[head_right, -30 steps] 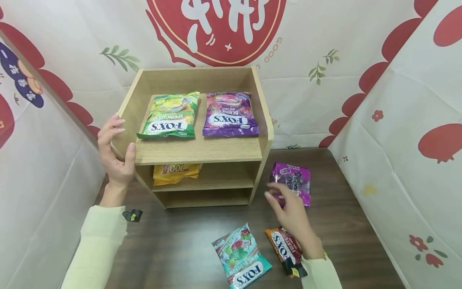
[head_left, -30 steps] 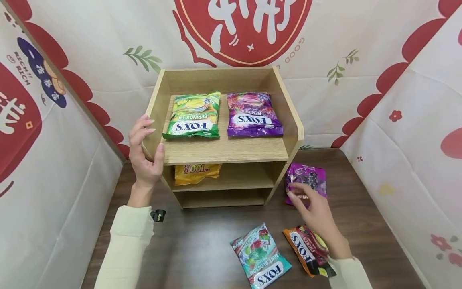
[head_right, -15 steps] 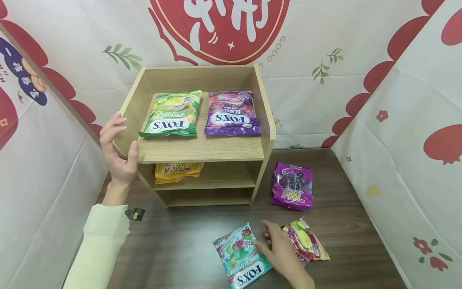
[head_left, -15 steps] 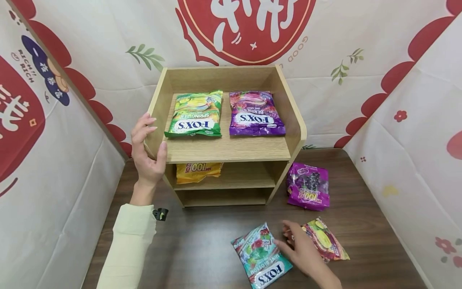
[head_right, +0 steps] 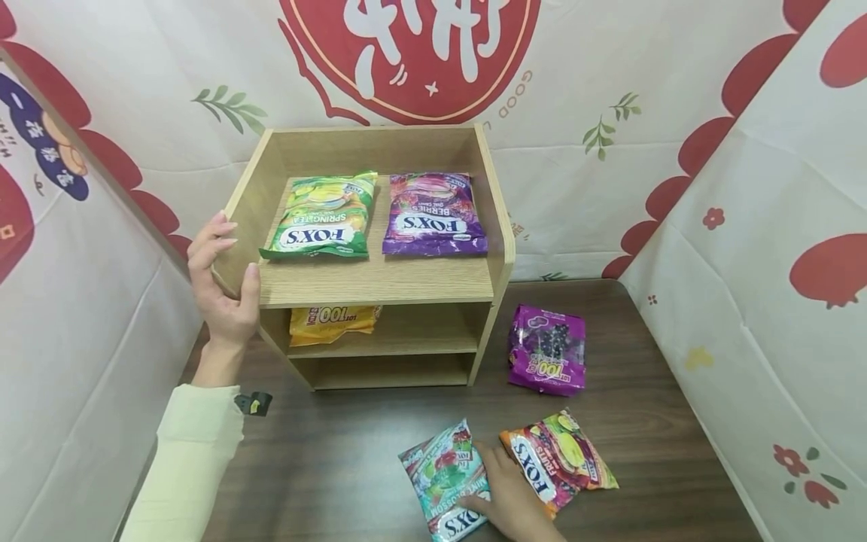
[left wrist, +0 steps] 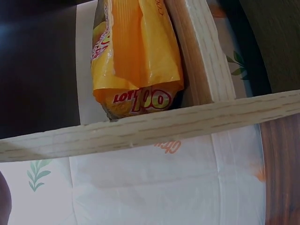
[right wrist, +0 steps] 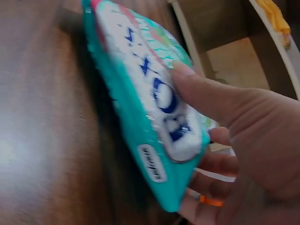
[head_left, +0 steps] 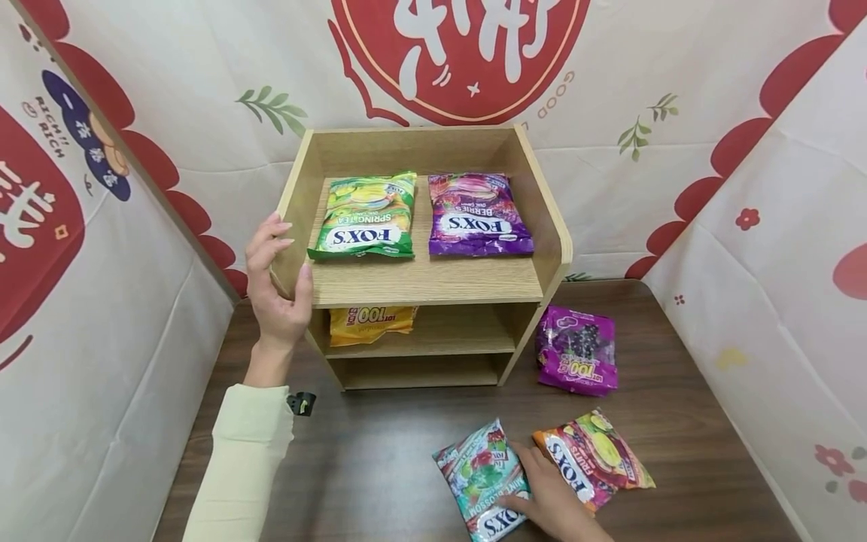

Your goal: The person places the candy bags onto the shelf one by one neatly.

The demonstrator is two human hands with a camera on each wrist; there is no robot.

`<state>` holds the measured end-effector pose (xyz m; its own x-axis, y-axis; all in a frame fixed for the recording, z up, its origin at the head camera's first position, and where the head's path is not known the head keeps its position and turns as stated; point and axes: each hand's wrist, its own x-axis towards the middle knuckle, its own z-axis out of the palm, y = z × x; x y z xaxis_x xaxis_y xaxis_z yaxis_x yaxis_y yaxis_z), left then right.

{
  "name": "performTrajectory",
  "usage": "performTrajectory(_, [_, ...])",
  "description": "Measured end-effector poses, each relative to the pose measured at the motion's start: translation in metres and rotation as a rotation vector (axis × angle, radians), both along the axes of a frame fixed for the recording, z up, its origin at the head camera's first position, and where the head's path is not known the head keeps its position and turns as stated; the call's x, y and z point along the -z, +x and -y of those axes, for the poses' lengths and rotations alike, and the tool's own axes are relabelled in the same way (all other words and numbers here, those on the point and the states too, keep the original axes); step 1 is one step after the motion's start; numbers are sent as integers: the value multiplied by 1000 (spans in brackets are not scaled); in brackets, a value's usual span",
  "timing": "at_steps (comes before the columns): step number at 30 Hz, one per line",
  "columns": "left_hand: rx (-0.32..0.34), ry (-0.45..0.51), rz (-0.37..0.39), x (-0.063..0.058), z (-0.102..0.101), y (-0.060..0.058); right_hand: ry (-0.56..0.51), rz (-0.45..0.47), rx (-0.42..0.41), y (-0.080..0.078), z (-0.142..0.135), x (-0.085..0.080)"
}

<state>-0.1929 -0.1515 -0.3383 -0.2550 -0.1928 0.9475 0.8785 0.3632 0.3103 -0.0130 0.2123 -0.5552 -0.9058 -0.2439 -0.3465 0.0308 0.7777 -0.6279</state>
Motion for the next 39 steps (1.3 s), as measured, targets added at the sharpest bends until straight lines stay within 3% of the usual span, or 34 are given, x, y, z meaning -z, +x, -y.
performTrajectory(7, [-13,-6,-9,0,-2,-1,112,-29,51,5,6,6])
performTrajectory(12, [-25,-12,-6,0,-1,0,119,-126,96,12,8,10])
performTrajectory(17, [-36,-18,-2,-1,0,2,57,-243,154,19,7,17])
performTrajectory(25, [-42,-18,1,0,2,3,-98,-278,309,23,9,32])
performTrajectory(33, [-37,-29,6,1,2,0,-164,-443,404,28,20,42])
performTrajectory(39, [-34,-31,6,1,1,0,-214,-430,470,30,24,40])
